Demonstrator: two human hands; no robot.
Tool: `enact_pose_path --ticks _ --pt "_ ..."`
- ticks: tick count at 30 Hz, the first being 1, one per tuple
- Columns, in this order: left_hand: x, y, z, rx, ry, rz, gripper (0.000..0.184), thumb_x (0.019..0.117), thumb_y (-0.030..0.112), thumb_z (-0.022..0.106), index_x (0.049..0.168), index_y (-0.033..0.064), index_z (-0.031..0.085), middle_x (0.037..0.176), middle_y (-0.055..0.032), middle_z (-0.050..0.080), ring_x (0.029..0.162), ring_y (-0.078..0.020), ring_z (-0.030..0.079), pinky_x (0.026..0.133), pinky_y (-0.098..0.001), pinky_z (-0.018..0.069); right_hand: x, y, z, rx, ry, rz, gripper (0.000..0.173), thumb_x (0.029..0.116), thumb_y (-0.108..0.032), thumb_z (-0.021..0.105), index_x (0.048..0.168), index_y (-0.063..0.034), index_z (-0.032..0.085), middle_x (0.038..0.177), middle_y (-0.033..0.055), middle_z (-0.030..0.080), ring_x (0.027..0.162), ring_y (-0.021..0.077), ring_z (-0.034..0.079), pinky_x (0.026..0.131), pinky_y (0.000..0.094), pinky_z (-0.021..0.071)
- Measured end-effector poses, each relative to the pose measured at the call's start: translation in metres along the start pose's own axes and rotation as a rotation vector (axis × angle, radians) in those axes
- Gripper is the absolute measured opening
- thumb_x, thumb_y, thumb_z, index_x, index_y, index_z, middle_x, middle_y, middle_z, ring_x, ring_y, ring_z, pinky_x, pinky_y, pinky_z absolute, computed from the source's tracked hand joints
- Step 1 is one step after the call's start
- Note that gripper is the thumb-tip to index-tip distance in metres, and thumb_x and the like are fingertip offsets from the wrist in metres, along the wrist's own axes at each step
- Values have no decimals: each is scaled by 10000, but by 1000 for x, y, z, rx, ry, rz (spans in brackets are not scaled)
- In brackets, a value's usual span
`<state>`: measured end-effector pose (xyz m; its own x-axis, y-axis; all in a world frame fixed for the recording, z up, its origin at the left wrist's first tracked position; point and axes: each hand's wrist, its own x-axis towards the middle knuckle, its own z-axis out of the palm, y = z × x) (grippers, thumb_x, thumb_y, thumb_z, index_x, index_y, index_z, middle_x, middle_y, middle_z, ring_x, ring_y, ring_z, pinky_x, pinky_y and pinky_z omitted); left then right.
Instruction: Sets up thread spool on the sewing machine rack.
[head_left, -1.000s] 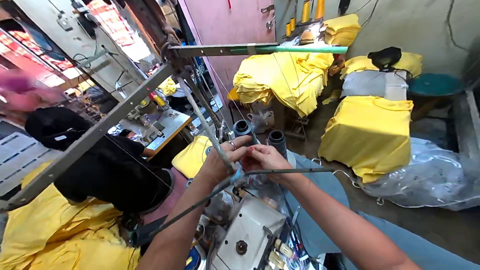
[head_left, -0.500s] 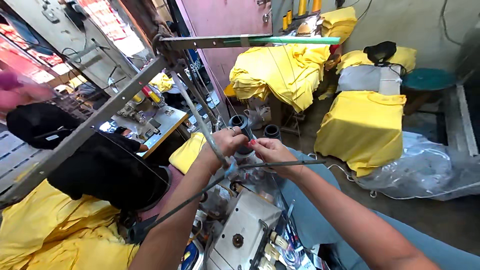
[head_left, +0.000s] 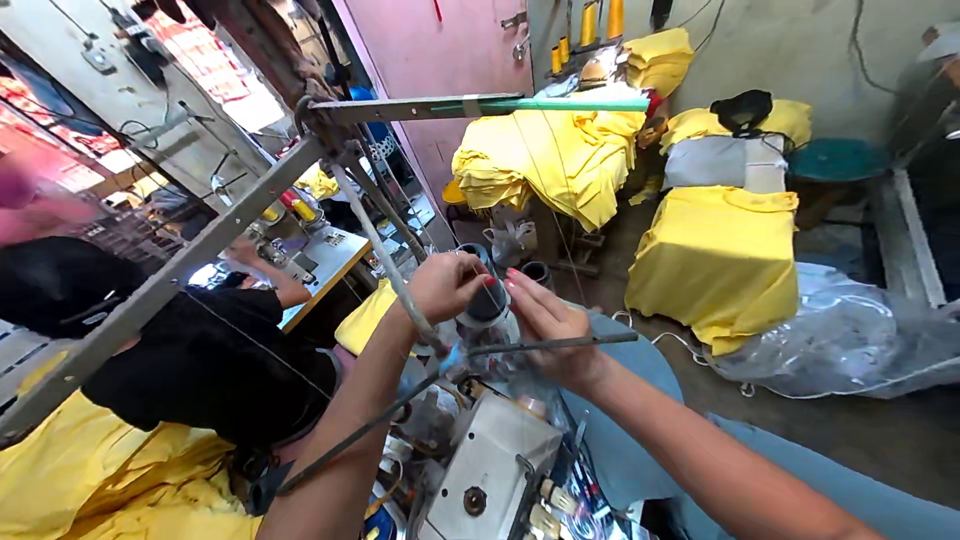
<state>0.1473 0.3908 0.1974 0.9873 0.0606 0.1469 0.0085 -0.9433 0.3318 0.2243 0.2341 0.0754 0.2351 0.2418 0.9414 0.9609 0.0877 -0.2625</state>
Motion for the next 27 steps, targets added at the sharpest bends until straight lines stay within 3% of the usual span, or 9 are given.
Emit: enact_pose_path --ticks 3,4,7,9,12,17,23,27 --pt "6 7 -6 -143 -37 -113 145 1002 86 622 970 -23 712 779 -85 663 664 -122 589 661 -327 505 14 6 17 45 -84 81 313 973 -50 613 1243 102 662 1249 252 687 1029 304 743 834 357 608" --pt "8 7 -7 -189 -60 -133 140 1003 75 614 965 -23 708 772 -67 654 660 -96 578 661 -303 500 18 10 22 51 -99 90 327 963 -42 617 1249 110 659 1187 247 708 1013 315 743 848 378 607" --pt "15 3 -13 -277 -111 -179 145 1006 62 607 933 -24 698 747 -37 637 654 -64 566 666 -271 492 31 23 27 58 -78 40 296 912 -8 637 1180 91 710 877 183 723 778 292 721 732 372 601" --pt "15 0 -15 -343 -85 -182 152 1001 75 619 903 -15 691 695 1 607 598 -22 518 596 -215 443 40 27 24 86 -77 9 232 913 -21 656 1108 75 738 818 157 706 724 256 698 703 332 591" --pt "11 -8 -16 -460 -31 -171 162 991 89 635 850 29 688 630 41 584 520 11 485 510 -160 408 49 36 21 129 -72 -63 158 895 -5 665 1005 52 763 795 150 691 710 236 684 683 305 581" --pt "15 -11 -22 -509 -7 -160 199 1003 126 617 833 61 699 642 59 591 544 9 510 536 -162 434 63 45 18 81 -63 -205 151 871 13 639 951 30 766 742 131 671 691 234 668 653 313 563" --pt "22 -14 -34 -469 110 -115 189 1029 72 554 952 17 717 691 74 593 584 48 480 576 -142 412 87 48 17 57 -7 -67 134 943 -18 599 945 32 722 821 143 696 754 239 687 701 338 575" --pt "25 -28 -37 -474 219 -104 178 1035 84 544 967 37 701 668 89 553 554 49 460 534 -133 396 101 55 18 58 77 65 132 985 -34 596 993 53 695 879 162 687 796 225 682 730 323 567"
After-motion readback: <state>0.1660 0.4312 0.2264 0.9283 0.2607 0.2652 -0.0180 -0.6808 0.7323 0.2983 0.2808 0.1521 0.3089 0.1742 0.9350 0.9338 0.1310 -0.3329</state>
